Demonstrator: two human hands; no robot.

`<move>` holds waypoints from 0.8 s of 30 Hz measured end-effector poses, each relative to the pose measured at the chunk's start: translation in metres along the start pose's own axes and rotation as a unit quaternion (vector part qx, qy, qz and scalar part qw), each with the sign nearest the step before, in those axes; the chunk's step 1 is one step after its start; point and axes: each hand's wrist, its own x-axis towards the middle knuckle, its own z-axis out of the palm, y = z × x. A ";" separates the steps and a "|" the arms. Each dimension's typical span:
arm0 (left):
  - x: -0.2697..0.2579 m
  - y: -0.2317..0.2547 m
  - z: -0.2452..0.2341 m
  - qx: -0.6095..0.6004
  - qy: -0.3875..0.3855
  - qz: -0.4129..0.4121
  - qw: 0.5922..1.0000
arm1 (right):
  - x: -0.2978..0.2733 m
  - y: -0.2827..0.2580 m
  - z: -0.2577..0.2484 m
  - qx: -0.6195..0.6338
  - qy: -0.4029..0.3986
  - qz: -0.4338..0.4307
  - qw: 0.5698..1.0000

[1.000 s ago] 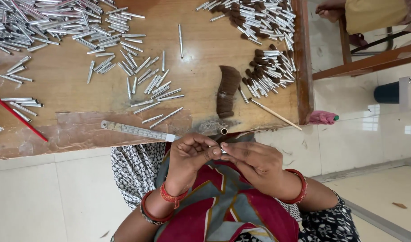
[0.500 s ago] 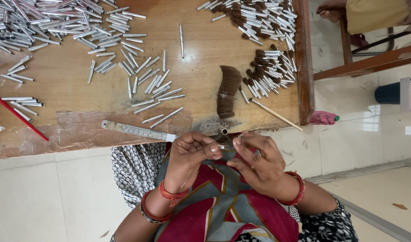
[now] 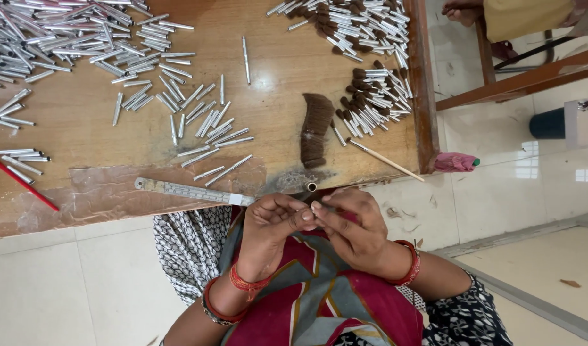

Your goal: Assembling small brushes by inserting hair bundles into metal ferrules.

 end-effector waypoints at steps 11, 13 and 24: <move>0.013 0.022 0.009 0.029 0.026 0.037 0.999 | 0.012 0.048 -0.026 -0.163 0.016 0.067 0.984; 0.017 0.029 0.008 0.011 0.042 0.051 0.998 | 0.017 0.062 -0.033 -0.213 -0.009 0.076 0.974; 0.022 0.021 0.008 0.024 0.042 0.044 0.998 | 0.002 0.014 -0.022 0.082 -0.036 0.089 0.992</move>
